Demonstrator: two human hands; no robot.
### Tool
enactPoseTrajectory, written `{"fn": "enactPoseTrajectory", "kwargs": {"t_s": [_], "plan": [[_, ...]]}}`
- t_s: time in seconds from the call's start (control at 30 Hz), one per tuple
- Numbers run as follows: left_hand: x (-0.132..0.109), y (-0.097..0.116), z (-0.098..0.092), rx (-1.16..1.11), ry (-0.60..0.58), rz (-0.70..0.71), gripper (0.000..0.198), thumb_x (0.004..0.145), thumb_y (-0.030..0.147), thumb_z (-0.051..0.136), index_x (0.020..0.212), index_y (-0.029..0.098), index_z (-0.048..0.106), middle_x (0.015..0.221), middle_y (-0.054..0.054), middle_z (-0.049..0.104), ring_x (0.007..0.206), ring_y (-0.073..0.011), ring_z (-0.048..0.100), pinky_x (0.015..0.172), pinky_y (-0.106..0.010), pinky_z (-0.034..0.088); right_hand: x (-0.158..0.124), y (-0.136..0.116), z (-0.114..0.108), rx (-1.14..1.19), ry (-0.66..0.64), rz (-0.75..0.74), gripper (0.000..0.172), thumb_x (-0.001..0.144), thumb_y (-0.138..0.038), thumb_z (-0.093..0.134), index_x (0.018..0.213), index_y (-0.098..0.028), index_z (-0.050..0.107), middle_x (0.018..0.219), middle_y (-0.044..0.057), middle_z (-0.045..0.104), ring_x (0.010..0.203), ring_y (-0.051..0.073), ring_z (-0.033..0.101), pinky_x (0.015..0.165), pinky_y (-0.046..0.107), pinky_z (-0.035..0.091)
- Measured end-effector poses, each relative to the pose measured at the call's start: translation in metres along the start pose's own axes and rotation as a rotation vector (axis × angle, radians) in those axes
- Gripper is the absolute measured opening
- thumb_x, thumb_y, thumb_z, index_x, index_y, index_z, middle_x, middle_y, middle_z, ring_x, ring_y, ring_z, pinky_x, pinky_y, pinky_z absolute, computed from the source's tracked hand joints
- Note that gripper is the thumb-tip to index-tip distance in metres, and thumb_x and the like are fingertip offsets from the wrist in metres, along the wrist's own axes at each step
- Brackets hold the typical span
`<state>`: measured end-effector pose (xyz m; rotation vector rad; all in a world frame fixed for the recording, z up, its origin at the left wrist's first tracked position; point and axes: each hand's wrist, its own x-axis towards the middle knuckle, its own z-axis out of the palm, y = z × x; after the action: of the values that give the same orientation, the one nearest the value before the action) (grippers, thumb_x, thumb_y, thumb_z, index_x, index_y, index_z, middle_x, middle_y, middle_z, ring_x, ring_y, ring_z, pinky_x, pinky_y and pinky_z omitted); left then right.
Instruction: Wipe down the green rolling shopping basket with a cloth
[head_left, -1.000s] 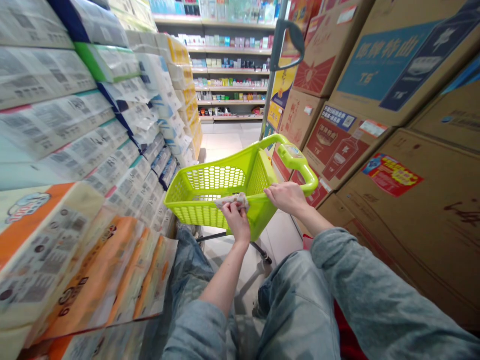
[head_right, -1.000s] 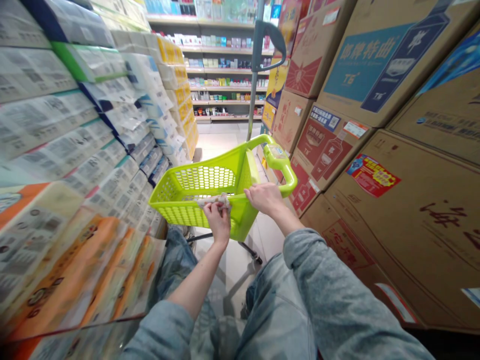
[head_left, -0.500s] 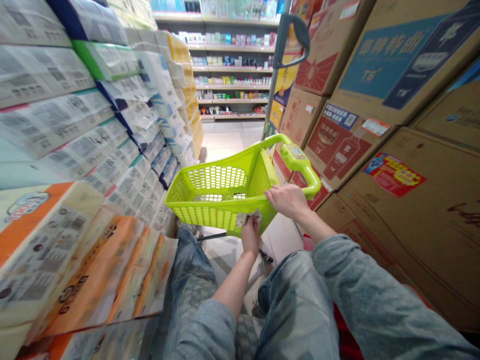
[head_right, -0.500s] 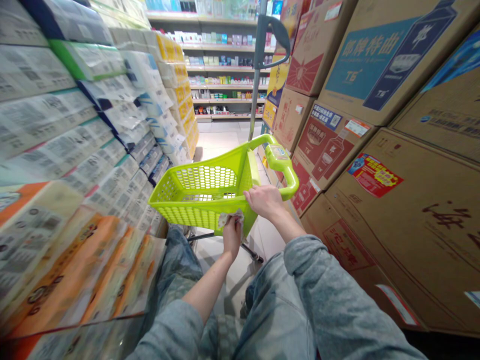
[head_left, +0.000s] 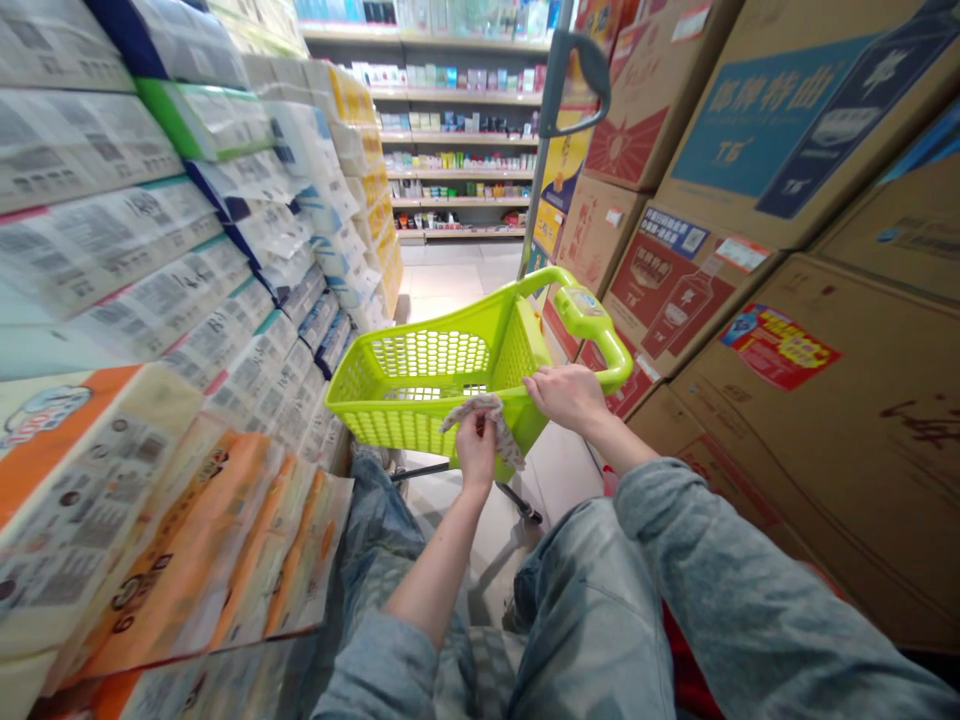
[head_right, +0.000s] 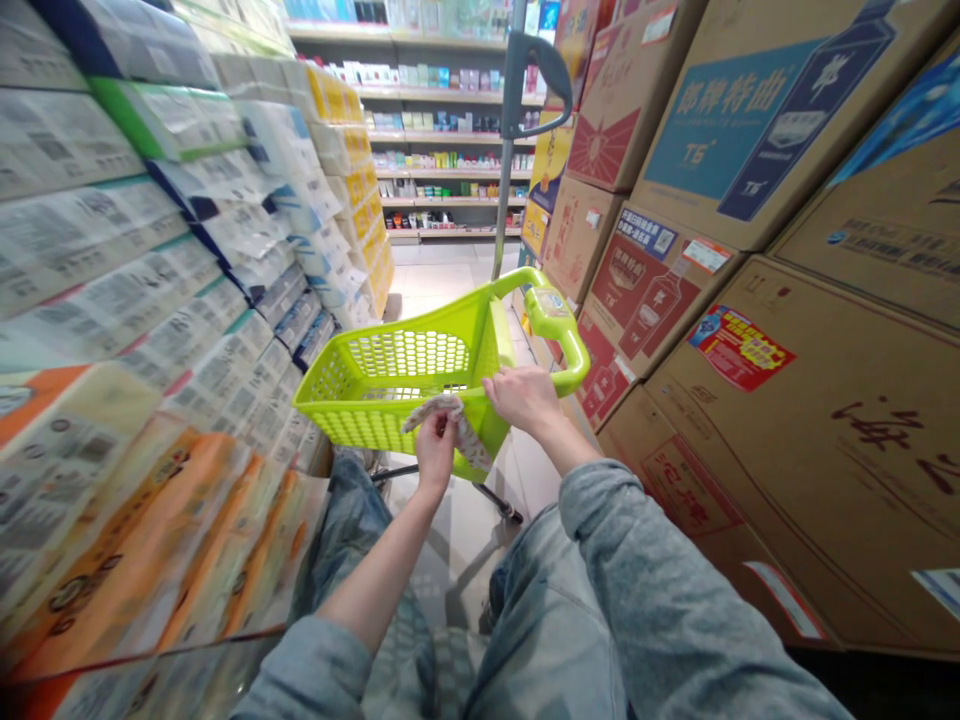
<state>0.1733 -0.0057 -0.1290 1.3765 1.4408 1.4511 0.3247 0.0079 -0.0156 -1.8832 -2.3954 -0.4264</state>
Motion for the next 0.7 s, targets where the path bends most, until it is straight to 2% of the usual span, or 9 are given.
{"fn": "enactPoseTrajectory", "kwargs": {"t_s": [0.07,0.17,0.23,0.33,0.37,0.47,0.53,0.6,0.7], "plan": [[-0.001,0.002,-0.012,0.010,0.096,0.060,0.020,0.089,0.034,0.047,0.092,0.017,0.058,0.088,-0.006,0.064,0.081,-0.0167,0.060,0.076,-0.029,0.049,0.000,0.000,0.001,-0.002,0.002,-0.007,0.060,0.098,-0.040,0.019,0.086,-0.015,0.071,0.089,0.012,0.071,0.081,0.020,0.065,0.069,0.029,0.037],[0.004,0.008,-0.029,0.127,0.221,0.258,0.017,0.091,0.030,0.044,0.097,0.018,0.054,0.104,-0.010,0.059,0.099,-0.0190,0.056,0.089,-0.033,0.045,0.000,0.000,0.001,-0.014,0.012,-0.018,0.061,0.098,-0.040,0.017,0.085,-0.015,0.071,0.089,0.012,0.071,0.080,0.020,0.065,0.067,0.029,0.037],[0.014,0.013,-0.034,0.233,0.132,0.407,0.012,0.090,0.024,0.045,0.096,0.018,0.053,0.111,-0.010,0.057,0.108,-0.0199,0.052,0.095,-0.035,0.042,0.000,-0.001,0.002,-0.023,0.017,-0.012,0.061,0.098,-0.040,0.017,0.085,-0.014,0.071,0.089,0.013,0.071,0.080,0.020,0.065,0.067,0.029,0.036],[0.031,0.014,-0.031,0.397,-0.170,0.577,0.010,0.087,0.016,0.047,0.094,0.018,0.054,0.103,-0.007,0.060,0.104,-0.0199,0.054,0.092,-0.036,0.043,0.000,0.000,0.003,-0.025,0.032,-0.020,0.060,0.098,-0.040,0.019,0.083,-0.014,0.071,0.086,0.013,0.071,0.077,0.020,0.065,0.065,0.029,0.035],[0.036,0.013,-0.029,0.454,-0.220,0.611,0.012,0.087,0.014,0.047,0.096,0.018,0.054,0.100,-0.006,0.061,0.102,-0.0199,0.054,0.092,-0.036,0.043,0.000,0.001,0.004,-0.025,0.041,-0.030,0.059,0.098,-0.040,0.020,0.082,-0.015,0.071,0.086,0.012,0.071,0.076,0.020,0.065,0.064,0.029,0.035],[0.046,0.006,-0.030,0.651,-0.251,0.660,0.026,0.087,0.013,0.045,0.113,0.017,0.051,0.099,-0.006,0.061,0.099,-0.0204,0.054,0.091,-0.036,0.042,-0.001,0.005,0.007,-0.037,0.074,-0.049,0.055,0.097,-0.039,0.023,0.079,-0.016,0.070,0.084,0.009,0.071,0.074,0.019,0.065,0.063,0.028,0.033],[0.050,0.001,-0.039,0.809,-0.281,0.676,0.029,0.089,0.015,0.044,0.117,0.017,0.049,0.097,-0.007,0.061,0.095,-0.0210,0.054,0.088,-0.035,0.042,-0.001,0.008,0.009,-0.050,0.093,-0.054,0.054,0.097,-0.039,0.024,0.078,-0.017,0.069,0.083,0.008,0.071,0.074,0.019,0.065,0.061,0.028,0.032],[0.055,-0.004,-0.055,0.953,-0.317,0.683,0.022,0.091,0.018,0.043,0.111,0.016,0.052,0.094,-0.007,0.060,0.093,-0.0216,0.054,0.086,-0.035,0.042,-0.002,0.012,0.009,-0.063,0.099,-0.064,0.054,0.097,-0.039,0.024,0.077,-0.016,0.069,0.082,0.008,0.071,0.074,0.019,0.064,0.061,0.029,0.031],[0.066,-0.015,-0.088,1.083,-0.333,0.654,0.017,0.091,0.020,0.043,0.104,0.016,0.053,0.095,-0.008,0.059,0.093,-0.0227,0.053,0.086,-0.036,0.041,-0.002,0.019,0.008,-0.077,0.086,-0.076,0.054,0.097,-0.038,0.025,0.076,-0.016,0.069,0.081,0.009,0.071,0.074,0.019,0.064,0.061,0.029,0.030]]}}
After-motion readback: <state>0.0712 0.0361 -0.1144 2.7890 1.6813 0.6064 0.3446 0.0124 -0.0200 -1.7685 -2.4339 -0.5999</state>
